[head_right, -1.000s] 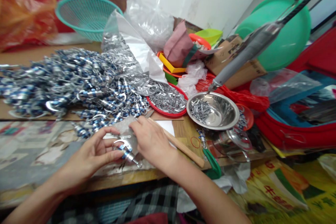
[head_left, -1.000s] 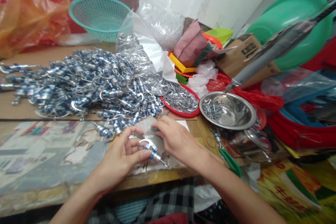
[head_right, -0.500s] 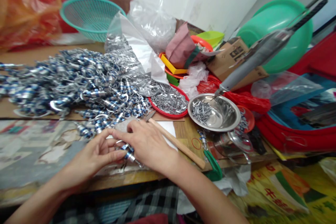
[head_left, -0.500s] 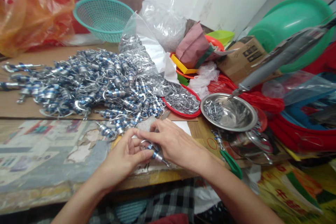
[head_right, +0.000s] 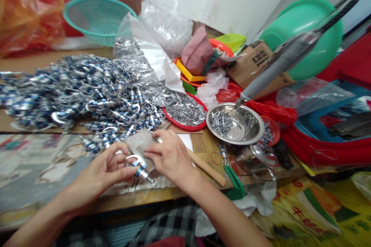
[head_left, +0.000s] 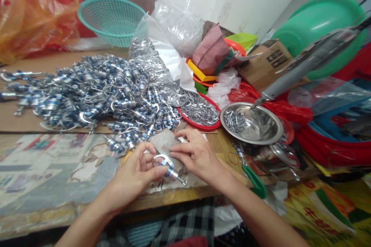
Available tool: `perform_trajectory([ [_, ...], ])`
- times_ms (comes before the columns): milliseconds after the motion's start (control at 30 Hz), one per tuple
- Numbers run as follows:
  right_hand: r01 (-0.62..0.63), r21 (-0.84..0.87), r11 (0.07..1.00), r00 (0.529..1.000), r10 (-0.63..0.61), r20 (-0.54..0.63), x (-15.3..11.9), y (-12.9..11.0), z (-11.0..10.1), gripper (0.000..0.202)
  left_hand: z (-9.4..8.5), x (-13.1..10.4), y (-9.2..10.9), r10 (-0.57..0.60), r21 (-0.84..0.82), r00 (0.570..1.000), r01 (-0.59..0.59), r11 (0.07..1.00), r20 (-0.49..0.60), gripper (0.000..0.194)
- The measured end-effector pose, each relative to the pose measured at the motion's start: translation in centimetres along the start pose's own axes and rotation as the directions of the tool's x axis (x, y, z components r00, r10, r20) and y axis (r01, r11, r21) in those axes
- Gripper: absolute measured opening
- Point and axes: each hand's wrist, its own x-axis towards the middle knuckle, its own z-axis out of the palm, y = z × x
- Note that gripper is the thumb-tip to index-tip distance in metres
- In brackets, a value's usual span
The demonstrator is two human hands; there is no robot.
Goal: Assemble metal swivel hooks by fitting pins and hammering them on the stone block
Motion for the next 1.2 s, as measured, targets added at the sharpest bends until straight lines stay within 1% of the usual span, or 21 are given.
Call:
perform_trajectory([
  [33, -0.031, 0.024, 0.999, 0.999, 0.031, -0.007, 0.2, 0.0, 0.2, 0.009, 0.0, 0.0, 0.1, -0.003, 0.001, 1.000, 0.003, 1.000, -0.001, 0.035],
  [100, -0.145, 0.120, 0.982, 0.989, 0.148, -0.018, 0.6, 0.5, 0.6, 0.002, 0.1, -0.1, 0.1, -0.008, 0.001, 1.000, 0.008, 1.000, -0.007, 0.035],
  [133, -0.216, 0.189, 0.958, 0.975, 0.220, 0.001, 0.7, 0.8, 0.7, 0.001, 0.1, -0.1, 0.1, -0.009, 0.000, 1.000, 0.009, 1.000, -0.008, 0.035],
  [200, -0.352, 0.313, 0.882, 0.935, 0.346, 0.078, 1.0, 1.5, 0.7, 0.003, 0.2, -0.1, 0.0, -0.007, -0.005, 1.000, 0.007, 1.000, -0.010, 0.036],
  [233, -0.398, 0.340, 0.852, 0.916, 0.389, 0.098, 1.0, 1.8, 0.5, 0.003, 0.2, -0.1, 0.0, -0.005, -0.008, 1.000, 0.005, 1.000, -0.009, 0.036],
  [267, -0.412, 0.341, 0.845, 0.908, 0.411, 0.081, 1.0, 1.8, 0.3, 0.004, 0.2, -0.1, 0.0, -0.004, -0.012, 1.000, 0.004, 1.000, -0.007, 0.036],
  [300, -0.392, 0.319, 0.863, 0.914, 0.406, 0.025, 0.9, 1.7, 0.1, 0.004, 0.1, -0.1, -0.1, -0.004, -0.017, 1.000, 0.004, 1.000, -0.005, 0.036],
  [333, -0.335, 0.271, 0.902, 0.930, 0.363, -0.057, 0.7, 1.4, -0.2, 0.004, 0.1, -0.1, -0.1, -0.005, -0.020, 1.000, 0.005, 1.000, -0.002, 0.036],
  [367, -0.243, 0.199, 0.949, 0.952, 0.273, -0.140, 0.5, 1.0, -0.5, 0.006, 0.1, -0.1, -0.1, -0.007, -0.022, 1.000, 0.007, 1.000, 0.002, 0.036],
  [400, -0.128, 0.112, 0.985, 0.970, 0.148, -0.192, 0.3, 0.3, -0.7, 0.012, 0.1, -0.1, -0.2, -0.007, -0.021, 1.000, 0.007, 1.000, 0.003, 0.036],
  [433, -0.011, 0.025, 1.000, 0.980, 0.016, -0.197, 0.0, -0.4, -0.9, 0.019, 0.0, 0.0, -0.2, -0.003, -0.018, 1.000, 0.003, 1.000, 0.003, 0.037],
  [467, 0.095, -0.044, 0.994, 0.982, -0.101, -0.160, -0.4, -1.2, -1.0, 0.024, 0.0, 0.0, -0.2, 0.003, -0.014, 1.000, -0.003, 1.000, 0.001, 0.037],
  [500, 0.175, -0.096, 0.980, 0.977, -0.185, -0.105, -0.6, -1.9, -0.9, 0.027, 0.0, 0.0, -0.2, 0.011, -0.011, 1.000, -0.011, 1.000, -0.002, 0.038],
  [533, 0.225, -0.136, 0.965, 0.971, -0.234, -0.052, -0.9, -2.6, -0.8, 0.028, 0.0, 0.0, -0.2, 0.020, -0.008, 1.000, -0.020, 1.000, -0.003, 0.038],
  [600, 0.258, -0.195, 0.946, 0.965, -0.260, 0.015, -1.2, -3.6, -0.5, 0.027, 0.1, 0.0, -0.1, 0.037, -0.015, 0.999, -0.037, 0.999, -0.004, 0.039],
  [733, 0.263, -0.289, 0.921, 0.964, -0.266, 0.031, -1.3, -4.5, 0.1, 0.033, 0.2, -0.1, 0.2, 0.043, -0.023, 0.999, -0.043, 0.999, -0.012, 0.038],
  [833, 0.271, -0.335, 0.903, 0.962, -0.270, 0.049, -1.2, -4.8, 0.2, 0.035, 0.3, -0.2, 0.5, 0.037, 0.045, 0.997, -0.034, 0.998, -0.065, 0.034],
  [1000, 0.243, -0.384, 0.891, 0.969, -0.245, 0.044, -1.2, -4.9, 0.0, 0.030, 0.3, -0.2, 0.7, 0.029, 0.109, 0.995, -0.019, 0.994, -0.092, 0.033],
  [1067, 0.246, -0.407, 0.880, 0.969, -0.234, 0.080, -1.1, -5.0, -0.1, 0.026, 0.3, -0.2, 0.7, 0.032, 0.144, 0.994, -0.017, 0.989, -0.105, 0.032],
  [1200, 0.303, -0.455, 0.837, 0.953, -0.253, 0.168, -1.2, -5.5, -0.2, 0.021, 0.3, -0.2, 0.7, 0.054, 0.207, 0.992, -0.029, 0.978, -0.116, 0.031],
])
